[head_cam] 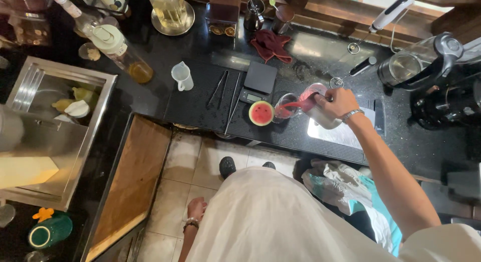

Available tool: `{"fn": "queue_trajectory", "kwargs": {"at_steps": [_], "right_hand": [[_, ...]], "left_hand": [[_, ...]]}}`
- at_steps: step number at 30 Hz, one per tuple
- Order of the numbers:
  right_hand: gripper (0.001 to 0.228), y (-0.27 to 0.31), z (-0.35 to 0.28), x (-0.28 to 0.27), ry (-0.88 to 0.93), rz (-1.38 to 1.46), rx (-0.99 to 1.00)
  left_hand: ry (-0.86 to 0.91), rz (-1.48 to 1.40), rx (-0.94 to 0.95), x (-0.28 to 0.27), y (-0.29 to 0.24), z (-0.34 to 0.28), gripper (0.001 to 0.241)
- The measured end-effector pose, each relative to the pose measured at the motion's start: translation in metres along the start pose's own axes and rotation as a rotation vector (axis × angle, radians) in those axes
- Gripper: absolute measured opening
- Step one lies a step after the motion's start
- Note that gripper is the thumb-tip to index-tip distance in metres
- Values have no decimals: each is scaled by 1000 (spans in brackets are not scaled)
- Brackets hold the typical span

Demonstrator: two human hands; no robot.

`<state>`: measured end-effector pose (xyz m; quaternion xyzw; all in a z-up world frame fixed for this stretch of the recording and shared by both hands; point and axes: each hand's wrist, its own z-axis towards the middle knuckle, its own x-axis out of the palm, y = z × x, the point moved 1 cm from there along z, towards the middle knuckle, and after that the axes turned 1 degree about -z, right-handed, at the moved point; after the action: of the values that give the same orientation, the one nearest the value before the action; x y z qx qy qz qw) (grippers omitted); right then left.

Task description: Prepare and serve multiple cocktails using various bar tools and ingredients, including cutting fruit garnish.

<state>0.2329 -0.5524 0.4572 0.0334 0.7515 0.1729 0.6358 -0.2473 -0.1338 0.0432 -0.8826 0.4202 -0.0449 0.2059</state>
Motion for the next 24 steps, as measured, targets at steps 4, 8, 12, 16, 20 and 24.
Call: {"fn": "queue_trajectory", "kwargs": {"at_steps": [4, 8, 12, 16, 20, 24], "right_hand": [[50, 10, -1, -6, 58, -23, 59], [49, 25, -6, -17, 55, -49, 73], [51, 22, -2, -17, 35, -64, 25], [53, 24, 0, -18, 58, -53, 39], [53, 25, 4, -17, 59, -101, 23], [50, 27, 6, -17, 61, -103, 19]], "left_hand": [[27, 176, 35, -2, -9, -14, 35], [23, 128, -14, -2, -12, -19, 32], [30, 41, 29, -5, -4, 5, 33], [41, 107, 3, -9, -16, 1, 32], [32, 190, -13, -10, -26, -5, 34], [27, 165, -7, -11, -23, -5, 36]]}}
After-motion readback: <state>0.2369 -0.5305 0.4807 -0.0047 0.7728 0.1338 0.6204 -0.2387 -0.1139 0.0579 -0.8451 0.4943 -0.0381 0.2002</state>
